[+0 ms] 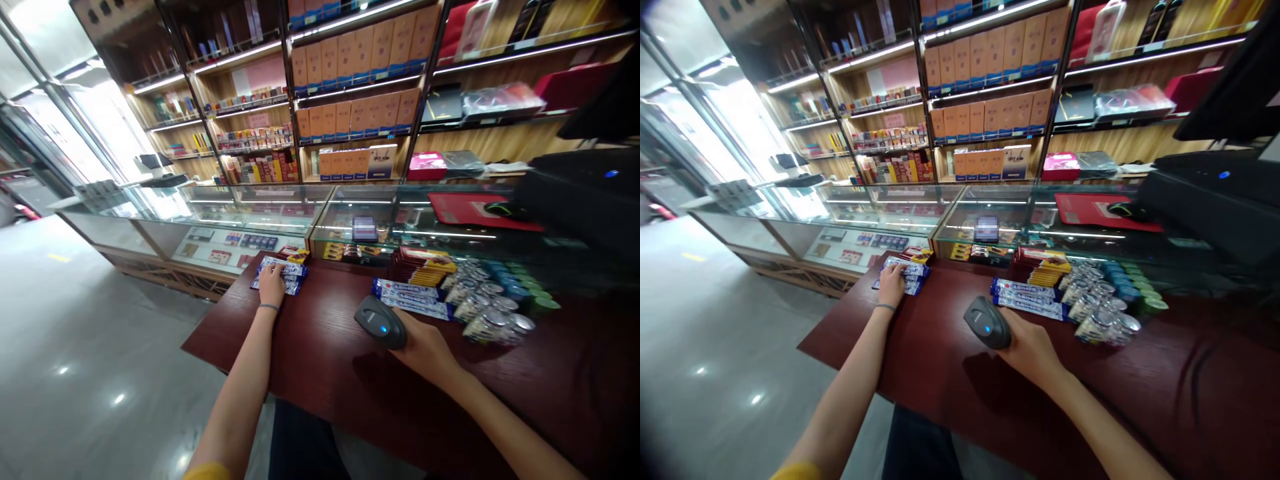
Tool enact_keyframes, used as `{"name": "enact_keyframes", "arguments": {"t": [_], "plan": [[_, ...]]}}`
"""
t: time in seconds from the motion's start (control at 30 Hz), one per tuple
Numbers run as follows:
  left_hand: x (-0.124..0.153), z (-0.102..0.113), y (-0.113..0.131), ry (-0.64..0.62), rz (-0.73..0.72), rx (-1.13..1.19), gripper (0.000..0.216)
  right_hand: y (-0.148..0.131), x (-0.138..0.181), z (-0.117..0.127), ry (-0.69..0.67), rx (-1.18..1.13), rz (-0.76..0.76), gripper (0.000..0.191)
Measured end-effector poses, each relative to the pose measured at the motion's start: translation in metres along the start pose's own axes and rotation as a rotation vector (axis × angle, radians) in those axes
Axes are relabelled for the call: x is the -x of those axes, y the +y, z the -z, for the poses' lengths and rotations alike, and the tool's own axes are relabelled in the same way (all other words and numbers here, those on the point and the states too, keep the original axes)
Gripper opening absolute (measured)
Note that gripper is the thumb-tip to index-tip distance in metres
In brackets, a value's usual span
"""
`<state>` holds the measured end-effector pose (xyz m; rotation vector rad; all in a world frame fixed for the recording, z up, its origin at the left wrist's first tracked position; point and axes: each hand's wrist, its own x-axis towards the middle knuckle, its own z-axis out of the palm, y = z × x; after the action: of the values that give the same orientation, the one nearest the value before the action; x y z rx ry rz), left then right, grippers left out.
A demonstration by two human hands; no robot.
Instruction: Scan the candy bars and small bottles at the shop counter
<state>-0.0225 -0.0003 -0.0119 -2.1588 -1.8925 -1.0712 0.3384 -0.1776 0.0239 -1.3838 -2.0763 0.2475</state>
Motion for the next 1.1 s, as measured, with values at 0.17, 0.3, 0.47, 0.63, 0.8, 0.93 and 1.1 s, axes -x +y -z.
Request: {"name": "enact_keyframes", "arguments": {"t": [0.17,0.3,0.47,0.63,0.8,0.93,1.1], "plan": [[0.002,0.014,0.015,0.032,0.014,0.149,0.032,0.002,0.001,0.004,0.009,0.020,0.000,0.037],[0.010,0.017,0.052,0.054,0.080,0.559,0.029,0.004,0.003,0.008,0.016,0.085,-0.062,0.044],[0.025,0.002,0.096,-0.293,0.372,1.202,0.052,-0.002,0.001,0.015,0.026,0.072,-0.106,0.043],[0.035,-0.005,0.113,-0.484,0.436,1.323,0.054,-0.007,-0.001,0.015,-0.004,0.063,-0.135,0.051],[0.037,-0.001,0.118,-0.543,0.408,1.256,0.052,-0.006,0.001,0.011,0.056,0.083,-0.072,0.043],[0.038,-0.001,0.120,-0.576,0.398,1.181,0.047,-0.004,0.000,0.011,0.054,0.062,-0.060,0.037],[0.038,-0.007,0.116,-0.561,0.418,1.291,0.049,-0.006,-0.003,0.019,0.052,-0.025,-0.206,0.046]]}}
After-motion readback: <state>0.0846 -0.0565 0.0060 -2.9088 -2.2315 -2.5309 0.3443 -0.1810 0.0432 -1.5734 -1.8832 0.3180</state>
